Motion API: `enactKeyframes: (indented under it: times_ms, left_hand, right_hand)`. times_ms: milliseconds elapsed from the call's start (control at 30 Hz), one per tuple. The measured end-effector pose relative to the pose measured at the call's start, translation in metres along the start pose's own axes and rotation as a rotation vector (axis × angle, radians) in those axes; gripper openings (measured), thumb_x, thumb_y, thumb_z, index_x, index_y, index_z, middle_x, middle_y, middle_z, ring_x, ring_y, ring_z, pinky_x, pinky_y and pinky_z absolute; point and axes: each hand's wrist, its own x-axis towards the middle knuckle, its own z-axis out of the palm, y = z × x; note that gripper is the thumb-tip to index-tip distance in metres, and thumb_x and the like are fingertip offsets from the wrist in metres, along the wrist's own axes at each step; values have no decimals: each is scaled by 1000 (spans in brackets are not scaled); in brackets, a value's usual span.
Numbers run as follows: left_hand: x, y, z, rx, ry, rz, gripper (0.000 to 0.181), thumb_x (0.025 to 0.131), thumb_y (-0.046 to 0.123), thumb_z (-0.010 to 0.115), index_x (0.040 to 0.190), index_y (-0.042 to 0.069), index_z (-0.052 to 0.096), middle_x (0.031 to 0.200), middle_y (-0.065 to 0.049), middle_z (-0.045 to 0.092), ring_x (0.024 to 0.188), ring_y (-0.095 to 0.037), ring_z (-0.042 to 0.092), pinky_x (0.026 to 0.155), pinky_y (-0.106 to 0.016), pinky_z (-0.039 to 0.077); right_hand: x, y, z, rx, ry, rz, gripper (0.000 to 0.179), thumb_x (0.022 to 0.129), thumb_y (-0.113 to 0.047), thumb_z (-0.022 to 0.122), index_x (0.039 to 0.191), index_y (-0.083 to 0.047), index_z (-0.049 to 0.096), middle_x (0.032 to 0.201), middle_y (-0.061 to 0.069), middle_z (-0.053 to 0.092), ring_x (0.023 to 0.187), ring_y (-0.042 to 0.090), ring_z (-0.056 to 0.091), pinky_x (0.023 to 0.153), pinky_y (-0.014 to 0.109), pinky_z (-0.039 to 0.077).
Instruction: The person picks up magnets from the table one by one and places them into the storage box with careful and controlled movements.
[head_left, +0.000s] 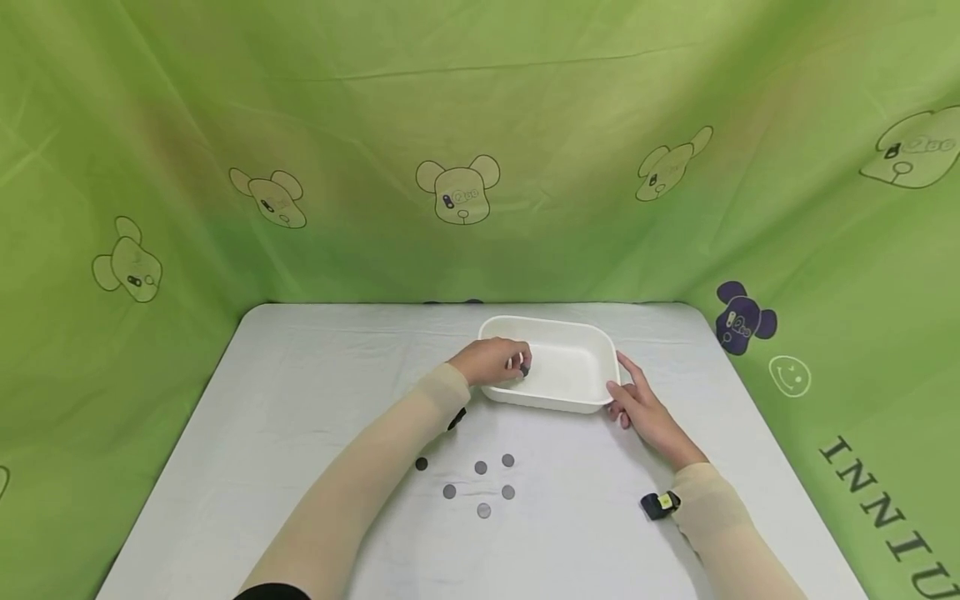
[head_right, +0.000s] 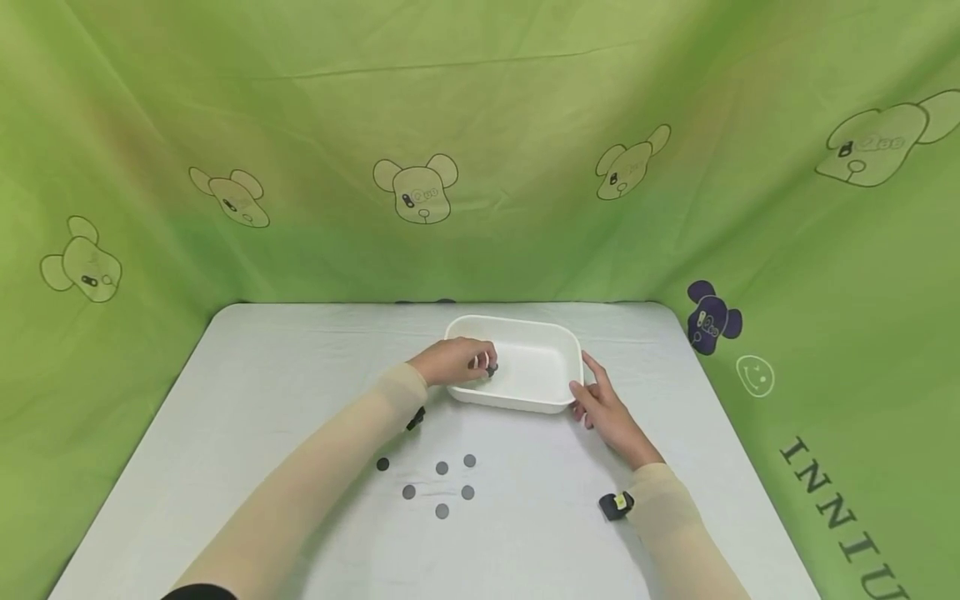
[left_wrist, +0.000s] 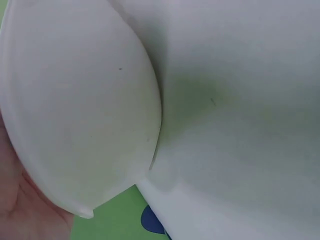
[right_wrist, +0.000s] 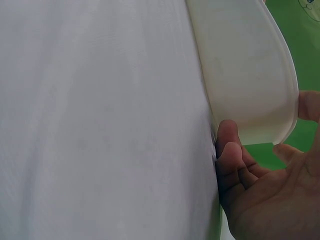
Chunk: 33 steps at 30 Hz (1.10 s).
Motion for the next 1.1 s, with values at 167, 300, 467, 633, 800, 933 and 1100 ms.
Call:
enactKeyframes:
  times_ms: [167, 300, 467, 633, 800, 933, 1100]
  left_hand:
    - [2, 1, 0, 25, -7, -12, 12, 106, 18, 66, 117, 22, 71, 102, 8, 71, 88, -8, 61, 80, -25, 49]
    - [3, 3, 0, 29, -15, -20, 11, 105, 18, 68, 114, 22, 72, 101, 8, 72, 89, -9, 62, 82, -27, 49]
    - [4, 5, -1, 44, -31, -41, 11, 104, 19, 70, 114, 22, 73, 101, 8, 74, 90, -8, 64, 84, -28, 50]
    - [5, 7, -2, 70, -46, -55, 10, 104, 21, 70, 114, 23, 73, 102, 8, 74, 90, -9, 64, 84, -29, 50]
    - [6, 7, 0, 80, -54, -60, 9, 105, 22, 70, 114, 23, 73, 102, 8, 74, 89, -8, 63, 83, -29, 49]
    - [7, 6, 1, 96, -62, -60, 9, 105, 23, 70, 113, 23, 73, 101, 9, 73, 88, -7, 63, 83, -28, 49]
    - [7, 6, 1, 119, -68, -59, 9, 105, 24, 70, 114, 24, 73, 100, 10, 72, 88, -6, 61, 82, -28, 48]
  right_hand:
    - [0, -1, 0, -12, 3, -2, 77, 116, -46, 45, 174, -25, -1, 94, 11, 61, 74, 15, 55, 66, 27, 50]
    - [0, -2, 0, -19, 7, -2, 77, 116, -47, 45, 174, -25, -1, 94, 11, 61, 73, 15, 55, 66, 26, 50]
    - [0, -3, 0, -25, 11, -3, 76, 116, -46, 44, 174, -25, -1, 94, 11, 61, 73, 15, 55, 65, 26, 51]
    - [1, -4, 0, -33, 14, -5, 76, 116, -45, 44, 174, -24, -1, 94, 11, 61, 73, 15, 55, 65, 26, 50]
    - [1, -3, 0, -38, 15, -3, 77, 116, -47, 44, 174, -25, 0, 93, 12, 62, 73, 16, 55, 66, 27, 49]
    - [1, -2, 0, -43, 18, 10, 77, 115, -48, 45, 174, -25, 0, 94, 12, 62, 74, 17, 56, 66, 27, 49]
    - [0, -3, 1, -49, 17, 15, 77, 116, -47, 45, 174, -25, -1, 94, 12, 62, 75, 18, 57, 67, 27, 49]
